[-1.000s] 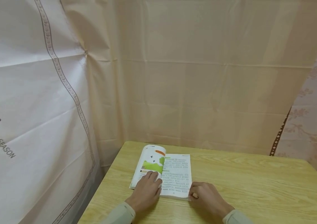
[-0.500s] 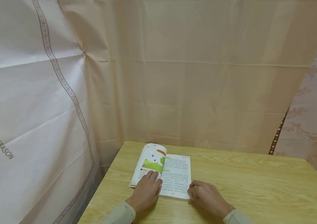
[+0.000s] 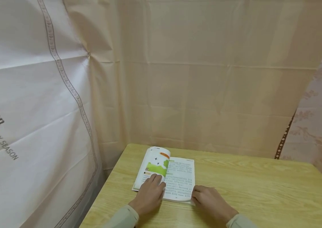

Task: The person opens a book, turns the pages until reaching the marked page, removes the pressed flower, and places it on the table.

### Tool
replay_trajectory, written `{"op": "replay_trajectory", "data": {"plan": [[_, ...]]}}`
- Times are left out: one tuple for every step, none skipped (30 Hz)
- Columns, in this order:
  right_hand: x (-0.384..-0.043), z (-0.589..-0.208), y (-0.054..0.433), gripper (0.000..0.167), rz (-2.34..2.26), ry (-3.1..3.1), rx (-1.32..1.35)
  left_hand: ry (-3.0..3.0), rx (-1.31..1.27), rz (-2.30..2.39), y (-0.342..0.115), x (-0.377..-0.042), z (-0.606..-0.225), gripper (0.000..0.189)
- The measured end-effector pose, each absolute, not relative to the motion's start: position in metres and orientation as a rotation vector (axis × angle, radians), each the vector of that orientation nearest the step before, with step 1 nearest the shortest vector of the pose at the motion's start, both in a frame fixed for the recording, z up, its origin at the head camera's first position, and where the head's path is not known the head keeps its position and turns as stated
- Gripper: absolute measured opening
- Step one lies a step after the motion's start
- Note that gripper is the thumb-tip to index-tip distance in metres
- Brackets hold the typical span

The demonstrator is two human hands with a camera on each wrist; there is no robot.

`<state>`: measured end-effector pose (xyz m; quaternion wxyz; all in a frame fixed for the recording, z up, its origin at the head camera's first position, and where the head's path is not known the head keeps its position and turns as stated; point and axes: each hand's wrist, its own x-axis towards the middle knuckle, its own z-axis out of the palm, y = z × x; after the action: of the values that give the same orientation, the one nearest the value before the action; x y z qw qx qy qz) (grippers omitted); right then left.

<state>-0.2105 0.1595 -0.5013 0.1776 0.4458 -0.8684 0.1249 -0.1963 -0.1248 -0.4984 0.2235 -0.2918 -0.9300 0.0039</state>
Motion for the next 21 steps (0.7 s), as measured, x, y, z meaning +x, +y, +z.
{"op": "replay_trajectory", "data": {"plan": [[-0.211,-0.502,0.16,0.004,0.349,-2.446,1.261,-2.566,-0.805,0.009,-0.124,-0.197,-0.499,0.008],[-0.211,-0.502,0.16,0.007,0.351,-2.436,1.26,-2.561,-0.805,0.009,-0.124,-0.197,-0.499,0.008],[-0.211,-0.502,0.16,0.01,0.36,-2.428,1.258,-2.556,-0.804,0.009,-0.123,-0.197,-0.499,0.008],[-0.211,-0.501,0.16,0.013,0.372,-2.424,1.255,-2.549,-0.806,0.007,-0.122,-0.197,-0.5,0.008],[-0.211,-0.501,0.16,0.016,0.383,-2.423,1.253,-2.539,-0.809,0.006,-0.122,-0.198,-0.5,0.011],[-0.211,-0.5,0.161,0.017,0.4,-2.423,1.25,-2.534,-0.808,0.007,-0.121,-0.198,-0.5,0.015],[-0.211,-0.499,0.161,0.017,0.419,-2.425,1.248,-2.53,-0.807,0.01,-0.12,-0.198,-0.501,0.021],[-0.211,-0.498,0.161,0.016,0.44,-2.427,1.241,-2.528,-0.804,0.01,-0.119,-0.198,-0.501,0.027],[-0.21,-0.497,0.162,0.015,0.459,-2.433,1.232,-2.53,-0.799,0.011,-0.118,-0.197,-0.501,0.035],[-0.21,-0.496,0.162,0.014,0.477,-2.434,1.222,-2.532,-0.795,0.017,-0.117,-0.197,-0.501,0.042],[-0.209,-0.495,0.163,0.012,0.496,-2.44,1.209,-2.538,-0.789,0.022,-0.116,-0.197,-0.502,0.048],[-0.209,-0.495,0.163,0.011,0.517,-2.447,1.195,-2.549,-0.778,0.031,-0.115,-0.197,-0.502,0.052],[-0.209,-0.495,0.164,0.011,0.535,-2.453,1.18,-2.557,-0.77,0.04,-0.114,-0.197,-0.502,0.055],[-0.209,-0.495,0.164,0.01,0.548,-2.456,1.165,-2.565,-0.762,0.047,-0.114,-0.197,-0.503,0.056],[-0.21,-0.495,0.164,0.01,0.56,-2.451,1.156,-2.577,-0.755,0.055,-0.113,-0.197,-0.504,0.056],[-0.21,-0.496,0.164,0.011,0.564,-2.428,1.152,-2.586,-0.75,0.063,-0.113,-0.197,-0.504,0.054],[-0.211,-0.496,0.164,0.012,0.566,-2.405,1.148,-2.599,-0.745,0.067,-0.113,-0.197,-0.505,0.053],[-0.211,-0.496,0.163,0.012,0.562,-2.379,1.145,-2.603,-0.743,0.073,-0.113,-0.197,-0.505,0.051],[-0.212,-0.496,0.163,0.014,0.553,-2.347,1.14,-2.603,-0.745,0.075,-0.113,-0.198,-0.505,0.049],[-0.212,-0.496,0.162,0.015,0.545,-2.316,1.134,-2.599,-0.749,0.074,-0.113,-0.198,-0.506,0.046],[-0.212,-0.496,0.161,0.016,0.538,-2.288,1.126,-2.591,-0.754,0.072,-0.113,-0.198,-0.506,0.044]]}}
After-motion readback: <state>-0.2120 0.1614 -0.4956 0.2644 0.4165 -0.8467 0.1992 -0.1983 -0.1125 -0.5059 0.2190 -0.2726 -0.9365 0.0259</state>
